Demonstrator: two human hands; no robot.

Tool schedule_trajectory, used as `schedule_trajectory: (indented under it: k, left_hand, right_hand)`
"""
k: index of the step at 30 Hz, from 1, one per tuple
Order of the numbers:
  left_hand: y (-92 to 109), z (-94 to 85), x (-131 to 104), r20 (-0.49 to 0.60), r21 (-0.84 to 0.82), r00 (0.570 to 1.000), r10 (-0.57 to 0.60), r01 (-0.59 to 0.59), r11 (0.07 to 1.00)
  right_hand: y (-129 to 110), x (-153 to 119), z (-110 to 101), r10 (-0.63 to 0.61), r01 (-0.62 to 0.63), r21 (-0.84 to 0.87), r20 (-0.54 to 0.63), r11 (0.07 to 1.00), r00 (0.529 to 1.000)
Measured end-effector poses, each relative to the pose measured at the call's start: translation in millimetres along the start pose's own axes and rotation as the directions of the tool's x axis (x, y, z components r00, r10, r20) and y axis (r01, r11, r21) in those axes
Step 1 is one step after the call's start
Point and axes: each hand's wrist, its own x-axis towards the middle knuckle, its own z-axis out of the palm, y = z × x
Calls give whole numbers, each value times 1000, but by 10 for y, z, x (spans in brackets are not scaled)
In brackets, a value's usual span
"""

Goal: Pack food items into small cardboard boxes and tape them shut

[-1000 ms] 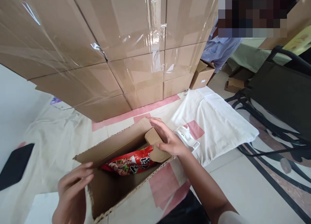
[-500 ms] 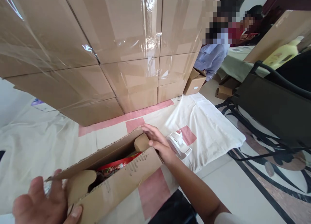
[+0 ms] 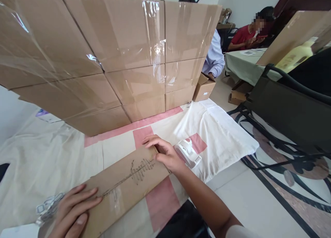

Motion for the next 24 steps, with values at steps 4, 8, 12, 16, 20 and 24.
schedule_trajectory:
  k: [4, 8, 12, 16, 20, 24]
  left_hand:
    - [-59, 26, 20, 33, -9, 998, 59, -58, 998]
    - [-36, 87, 1, 10, -56, 998, 65, -64, 996]
    - [17, 112, -14, -27, -105, 1000, -5, 2, 994]
    - [4, 83, 8, 28, -83, 998, 53, -50, 995]
    - [37, 122, 40, -28, -109, 998, 59, -62, 992]
    - [113, 192, 59, -96, -158, 994, 47, -62, 985]
  right_hand:
    - [-44, 25, 1, 54, -54, -28, -7, 998, 999]
    - [-45, 25, 15, 89, -90, -44, -34, 995, 995]
    - [-28, 7, 13, 87, -88, -37, -38, 995, 996]
    - [-26, 7, -6, 67, -68, -50, -23, 996, 998]
    - [8, 29, 8, 48, -49, -82, -15, 995, 999]
    - [-74, -140, -9, -88, 50, -286, -124, 957, 988]
